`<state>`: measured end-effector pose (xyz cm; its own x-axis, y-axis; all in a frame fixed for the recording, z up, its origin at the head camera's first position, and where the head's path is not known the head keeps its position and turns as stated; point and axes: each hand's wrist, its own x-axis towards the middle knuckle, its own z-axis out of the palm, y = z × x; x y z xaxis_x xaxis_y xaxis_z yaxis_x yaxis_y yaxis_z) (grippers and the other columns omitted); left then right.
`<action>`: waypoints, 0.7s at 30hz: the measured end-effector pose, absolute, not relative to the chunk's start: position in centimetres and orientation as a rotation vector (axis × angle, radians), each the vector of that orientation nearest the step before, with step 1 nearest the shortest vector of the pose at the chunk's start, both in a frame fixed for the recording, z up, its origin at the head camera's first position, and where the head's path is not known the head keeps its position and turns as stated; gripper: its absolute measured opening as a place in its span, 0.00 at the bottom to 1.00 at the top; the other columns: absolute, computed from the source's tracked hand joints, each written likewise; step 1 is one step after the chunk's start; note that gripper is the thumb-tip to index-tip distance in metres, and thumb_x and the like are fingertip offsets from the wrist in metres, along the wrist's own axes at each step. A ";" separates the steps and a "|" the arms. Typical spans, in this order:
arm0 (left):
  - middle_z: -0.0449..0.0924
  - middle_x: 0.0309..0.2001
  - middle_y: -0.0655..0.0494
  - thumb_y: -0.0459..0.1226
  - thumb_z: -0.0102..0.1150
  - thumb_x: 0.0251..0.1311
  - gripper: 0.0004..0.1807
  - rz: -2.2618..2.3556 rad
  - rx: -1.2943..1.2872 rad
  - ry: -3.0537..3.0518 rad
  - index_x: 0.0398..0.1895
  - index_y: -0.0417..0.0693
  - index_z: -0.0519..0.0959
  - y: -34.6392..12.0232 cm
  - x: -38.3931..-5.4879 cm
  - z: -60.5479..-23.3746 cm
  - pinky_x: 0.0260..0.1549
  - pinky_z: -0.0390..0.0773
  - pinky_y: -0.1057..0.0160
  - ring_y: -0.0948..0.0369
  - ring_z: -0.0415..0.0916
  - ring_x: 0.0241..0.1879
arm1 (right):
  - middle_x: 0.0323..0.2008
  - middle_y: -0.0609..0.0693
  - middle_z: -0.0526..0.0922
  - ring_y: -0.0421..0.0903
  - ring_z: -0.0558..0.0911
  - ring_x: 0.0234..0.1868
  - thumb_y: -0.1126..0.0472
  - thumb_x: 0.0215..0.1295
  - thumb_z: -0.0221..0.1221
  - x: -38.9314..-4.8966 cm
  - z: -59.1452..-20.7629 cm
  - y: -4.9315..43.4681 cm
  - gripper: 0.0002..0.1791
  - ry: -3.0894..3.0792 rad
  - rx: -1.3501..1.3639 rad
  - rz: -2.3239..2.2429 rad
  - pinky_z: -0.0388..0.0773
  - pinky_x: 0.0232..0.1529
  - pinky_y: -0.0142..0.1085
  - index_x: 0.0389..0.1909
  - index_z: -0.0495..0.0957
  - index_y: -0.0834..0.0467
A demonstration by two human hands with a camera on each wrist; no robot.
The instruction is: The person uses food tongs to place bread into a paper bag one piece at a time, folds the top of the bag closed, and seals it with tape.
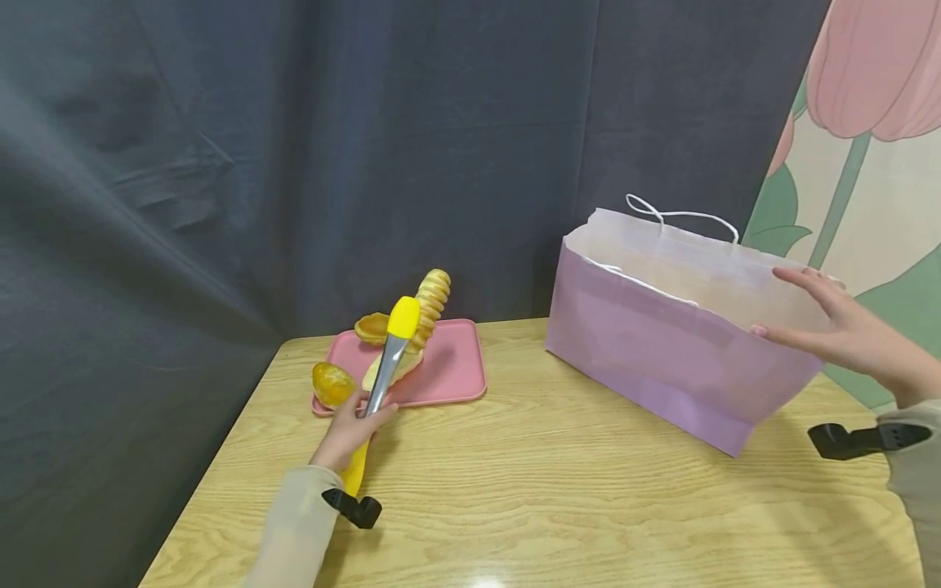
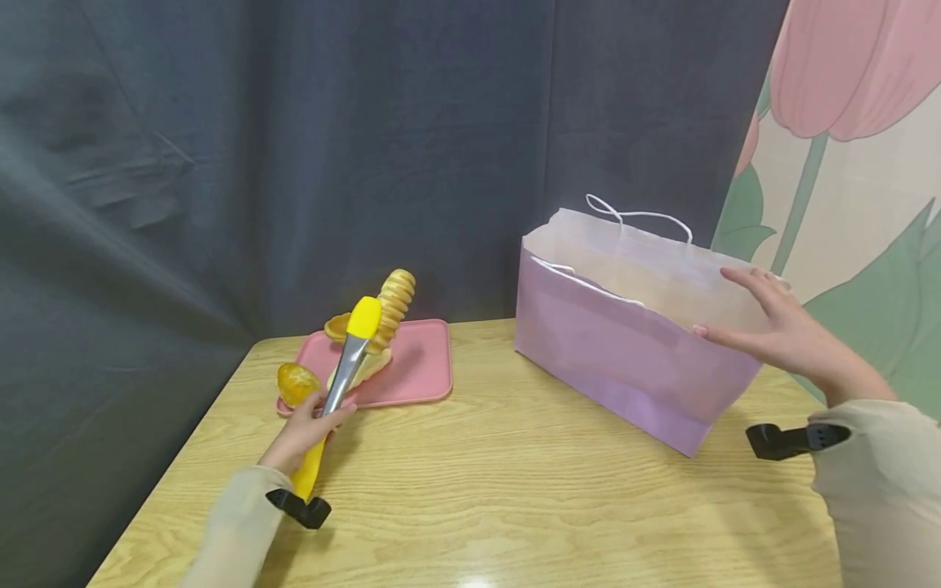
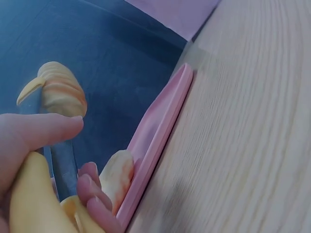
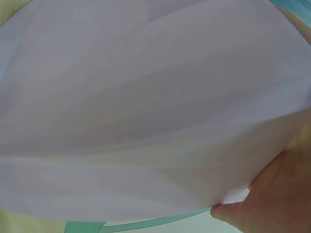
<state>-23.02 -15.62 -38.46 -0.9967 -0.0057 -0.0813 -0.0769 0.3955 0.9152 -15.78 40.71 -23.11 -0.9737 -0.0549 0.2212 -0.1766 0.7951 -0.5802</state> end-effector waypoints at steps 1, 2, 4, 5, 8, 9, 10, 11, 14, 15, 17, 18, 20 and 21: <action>0.65 0.26 0.57 0.47 0.58 0.59 0.22 1.703 -0.081 2.553 0.48 0.43 0.65 -15.5 -23.0 -38.5 0.29 0.64 0.66 0.62 0.64 0.23 | 0.71 0.56 0.19 0.50 0.17 0.71 0.54 0.62 0.58 -15.8 -23.1 40.7 0.48 -2.790 0.182 0.930 0.25 0.60 0.70 0.74 0.36 0.52; 0.65 0.24 0.58 0.46 0.58 0.59 0.22 1.716 -0.083 2.538 0.48 0.43 0.65 -15.5 -23.0 -38.6 0.29 0.63 0.66 0.62 0.64 0.22 | 0.72 0.56 0.20 0.50 0.18 0.71 0.54 0.61 0.58 -15.8 -23.1 40.7 0.48 -2.786 0.184 0.929 0.25 0.60 0.70 0.74 0.36 0.53; 0.66 0.23 0.59 0.46 0.57 0.60 0.21 1.738 -0.091 2.509 0.48 0.43 0.65 -15.3 -22.9 -38.6 0.30 0.63 0.65 0.62 0.64 0.22 | 0.72 0.56 0.20 0.50 0.18 0.71 0.54 0.61 0.58 -15.8 -23.1 40.7 0.48 -2.785 0.184 0.928 0.26 0.60 0.70 0.74 0.36 0.52; 0.66 0.23 0.59 0.47 0.57 0.60 0.21 1.744 -0.098 2.497 0.47 0.44 0.65 -15.2 -22.9 -38.6 0.30 0.63 0.65 0.62 0.64 0.22 | 0.72 0.56 0.20 0.51 0.18 0.71 0.54 0.61 0.58 -15.8 -23.1 40.7 0.48 -2.787 0.181 0.925 0.26 0.60 0.70 0.74 0.36 0.52; 0.66 0.21 0.59 0.47 0.56 0.60 0.21 1.764 -0.112 2.468 0.47 0.44 0.64 -15.0 -22.7 -38.6 0.29 0.63 0.65 0.62 0.64 0.22 | 0.72 0.56 0.20 0.52 0.17 0.70 0.53 0.61 0.58 -15.9 -23.1 40.8 0.48 -2.794 0.175 0.913 0.26 0.59 0.71 0.74 0.36 0.52; 0.66 0.21 0.59 0.47 0.56 0.60 0.21 1.772 -0.116 2.457 0.48 0.45 0.64 -14.9 -22.7 -38.6 0.29 0.63 0.65 0.62 0.65 0.22 | 0.72 0.56 0.20 0.52 0.17 0.70 0.53 0.61 0.58 -15.9 -23.1 40.8 0.48 -2.798 0.172 0.910 0.26 0.59 0.71 0.74 0.36 0.52; 0.67 0.22 0.59 0.47 0.56 0.60 0.21 1.780 -0.118 2.447 0.48 0.45 0.64 -14.8 -22.7 -38.6 0.29 0.63 0.65 0.62 0.65 0.22 | 0.71 0.56 0.20 0.53 0.17 0.70 0.53 0.62 0.58 -15.9 -23.1 40.8 0.48 -2.800 0.169 0.906 0.26 0.59 0.71 0.74 0.36 0.52; 0.67 0.22 0.59 0.47 0.57 0.60 0.21 1.789 -0.120 2.436 0.49 0.45 0.64 -14.7 -22.7 -38.5 0.28 0.63 0.65 0.62 0.65 0.22 | 0.71 0.56 0.19 0.53 0.16 0.70 0.53 0.62 0.58 -15.9 -23.1 40.8 0.48 -2.801 0.167 0.904 0.25 0.59 0.71 0.74 0.36 0.52; 0.68 0.22 0.58 0.48 0.57 0.59 0.23 1.801 -0.129 2.417 0.50 0.46 0.64 -14.5 -22.7 -38.5 0.28 0.64 0.65 0.62 0.65 0.22 | 0.71 0.56 0.19 0.53 0.16 0.70 0.52 0.62 0.58 -15.9 -23.0 40.8 0.49 -2.807 0.162 0.898 0.25 0.59 0.71 0.74 0.36 0.52; 0.68 0.22 0.58 0.49 0.58 0.58 0.24 1.801 -0.129 2.416 0.50 0.46 0.65 -14.4 -22.8 -38.5 0.28 0.64 0.65 0.62 0.65 0.21 | 0.71 0.56 0.19 0.53 0.16 0.70 0.52 0.62 0.58 -15.9 -23.0 40.8 0.49 -2.807 0.163 0.901 0.25 0.59 0.71 0.74 0.36 0.52; 0.67 0.21 0.58 0.50 0.58 0.58 0.25 1.799 -0.125 2.420 0.50 0.47 0.65 -14.3 -22.9 -38.5 0.27 0.63 0.65 0.62 0.65 0.20 | 0.71 0.56 0.19 0.52 0.16 0.70 0.52 0.62 0.58 -15.9 -23.0 40.8 0.49 -2.808 0.164 0.902 0.25 0.59 0.71 0.74 0.36 0.52; 0.67 0.21 0.59 0.51 0.58 0.57 0.25 1.798 -0.120 2.423 0.50 0.47 0.65 -14.2 -22.9 -38.4 0.27 0.63 0.65 0.62 0.65 0.20 | 0.71 0.56 0.19 0.52 0.16 0.70 0.53 0.61 0.58 -15.9 -23.0 40.8 0.49 -2.808 0.166 0.900 0.25 0.59 0.70 0.74 0.36 0.52; 0.67 0.20 0.59 0.52 0.59 0.57 0.25 1.796 -0.106 2.433 0.49 0.46 0.65 -14.1 -23.0 -38.3 0.27 0.63 0.65 0.62 0.65 0.19 | 0.72 0.56 0.20 0.52 0.16 0.70 0.53 0.61 0.58 -15.9 -23.0 40.8 0.49 -2.804 0.172 0.902 0.25 0.60 0.70 0.74 0.36 0.52; 0.67 0.20 0.59 0.52 0.58 0.57 0.25 1.791 -0.100 2.438 0.48 0.46 0.65 -14.0 -23.0 -38.2 0.28 0.62 0.65 0.62 0.64 0.19 | 0.72 0.57 0.21 0.53 0.17 0.70 0.53 0.61 0.58 -15.9 -23.1 40.8 0.49 -2.801 0.177 0.903 0.24 0.60 0.70 0.74 0.36 0.52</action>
<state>-23.00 -14.01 -38.24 -0.9913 0.0146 -0.1308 -0.1205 0.2997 0.9464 -15.93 40.83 -23.07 -0.9742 -0.0543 0.2192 -0.1721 0.8071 -0.5648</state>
